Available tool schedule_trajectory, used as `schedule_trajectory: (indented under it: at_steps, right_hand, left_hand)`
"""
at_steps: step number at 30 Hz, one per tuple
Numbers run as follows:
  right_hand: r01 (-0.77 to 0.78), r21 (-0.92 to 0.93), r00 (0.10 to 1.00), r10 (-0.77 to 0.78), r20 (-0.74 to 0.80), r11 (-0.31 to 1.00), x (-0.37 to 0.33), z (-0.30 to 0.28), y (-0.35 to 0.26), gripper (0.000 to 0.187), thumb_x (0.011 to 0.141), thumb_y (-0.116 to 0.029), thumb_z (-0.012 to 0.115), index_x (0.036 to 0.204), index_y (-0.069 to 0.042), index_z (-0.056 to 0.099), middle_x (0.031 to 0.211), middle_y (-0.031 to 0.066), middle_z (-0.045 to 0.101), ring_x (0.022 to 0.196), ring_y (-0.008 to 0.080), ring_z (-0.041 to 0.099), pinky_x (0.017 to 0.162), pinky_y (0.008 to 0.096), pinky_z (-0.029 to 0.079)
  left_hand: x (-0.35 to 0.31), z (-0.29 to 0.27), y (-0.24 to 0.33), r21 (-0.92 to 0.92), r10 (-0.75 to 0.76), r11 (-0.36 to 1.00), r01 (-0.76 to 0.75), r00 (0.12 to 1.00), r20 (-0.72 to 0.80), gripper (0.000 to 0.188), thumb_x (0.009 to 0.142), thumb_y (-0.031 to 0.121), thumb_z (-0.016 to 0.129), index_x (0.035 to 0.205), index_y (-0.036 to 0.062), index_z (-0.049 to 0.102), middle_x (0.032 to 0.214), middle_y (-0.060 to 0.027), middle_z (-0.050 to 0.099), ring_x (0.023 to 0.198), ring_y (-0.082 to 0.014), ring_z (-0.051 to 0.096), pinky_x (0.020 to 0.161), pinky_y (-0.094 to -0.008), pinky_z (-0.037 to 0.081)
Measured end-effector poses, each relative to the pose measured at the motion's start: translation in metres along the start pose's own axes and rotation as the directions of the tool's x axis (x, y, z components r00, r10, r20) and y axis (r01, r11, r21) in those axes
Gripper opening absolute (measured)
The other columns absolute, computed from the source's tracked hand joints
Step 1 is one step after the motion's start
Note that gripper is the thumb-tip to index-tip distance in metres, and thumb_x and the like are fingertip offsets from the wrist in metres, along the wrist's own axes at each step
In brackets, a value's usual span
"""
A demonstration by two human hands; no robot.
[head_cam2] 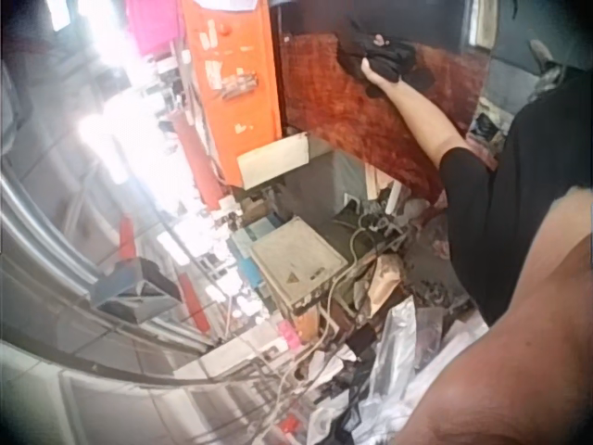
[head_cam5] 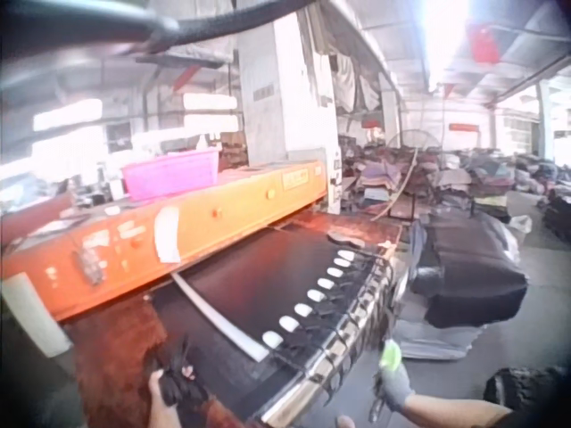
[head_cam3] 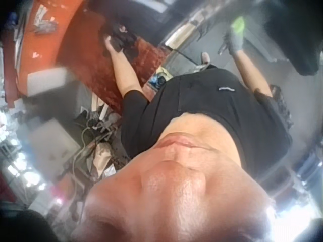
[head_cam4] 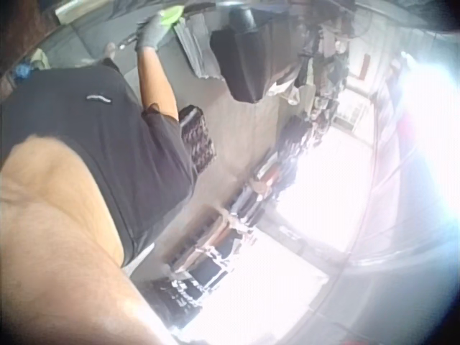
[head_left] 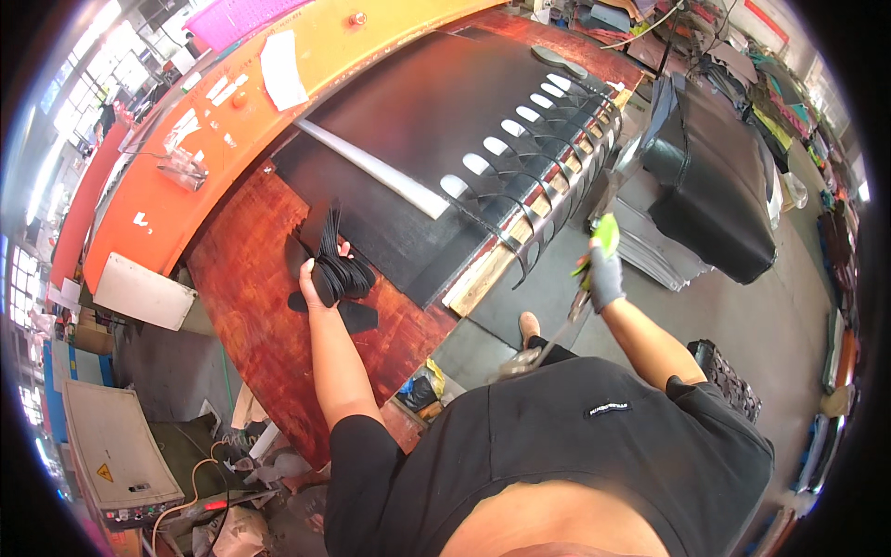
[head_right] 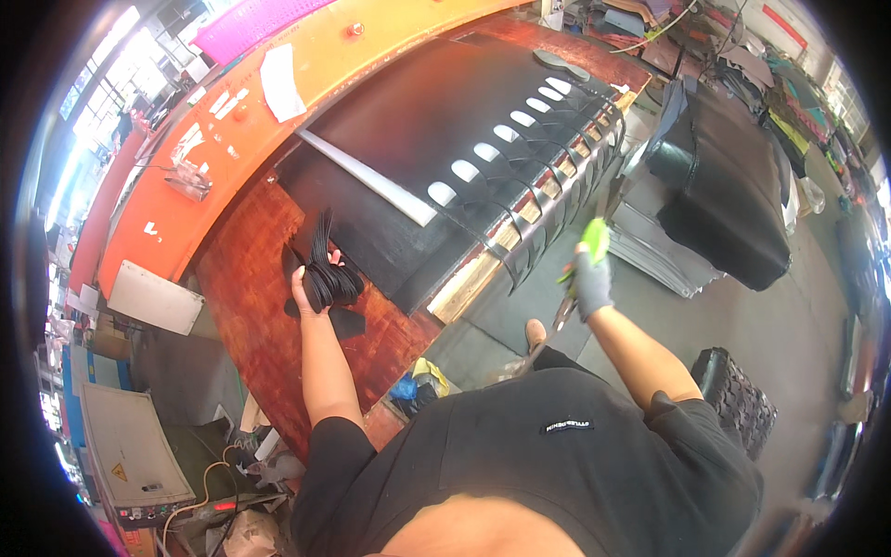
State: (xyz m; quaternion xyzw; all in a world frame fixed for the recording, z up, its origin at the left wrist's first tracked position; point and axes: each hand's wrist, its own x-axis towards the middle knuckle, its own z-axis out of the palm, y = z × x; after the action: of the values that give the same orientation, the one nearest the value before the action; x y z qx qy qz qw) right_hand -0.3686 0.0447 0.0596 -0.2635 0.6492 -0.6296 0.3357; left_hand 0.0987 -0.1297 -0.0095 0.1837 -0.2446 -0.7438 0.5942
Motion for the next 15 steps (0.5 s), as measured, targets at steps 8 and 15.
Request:
schedule_trajectory:
  at_steps: [8,15]
  right_hand:
    - [-0.052,-0.319,0.679,0.268,0.684,0.946,-0.011,0.006,-0.008,0.029,0.086,-0.030,0.059,0.102,-0.006,0.053,0.064,0.0037,0.057,0.052,0.0113,0.054,0.047,0.0290,0.045]
    - [-0.087,-0.532,0.903,0.292,0.316,0.842,0.011,-0.040,0.001,0.033,0.088,-0.036,0.053,0.104,-0.007,0.053,0.068,0.0034,0.056,0.056,0.0132,0.055,0.048,0.0289,0.044]
  left_hand:
    - [0.001,-0.009,0.000,-0.077,-0.011,0.997,0.016,0.998,0.063,0.054,0.081,0.034,0.048,0.111,-0.0113,0.051,0.106,-0.0213,0.059,0.110,-0.0381,0.052,0.094,-0.0479,0.042]
    - [0.001,-0.006,0.000,-0.017,-0.029,0.999,0.029,0.999,0.034,0.055,0.080,0.034,0.048,0.114,-0.0098,0.049,0.103,-0.0202,0.060,0.108,-0.0370,0.054,0.094,-0.0454,0.042]
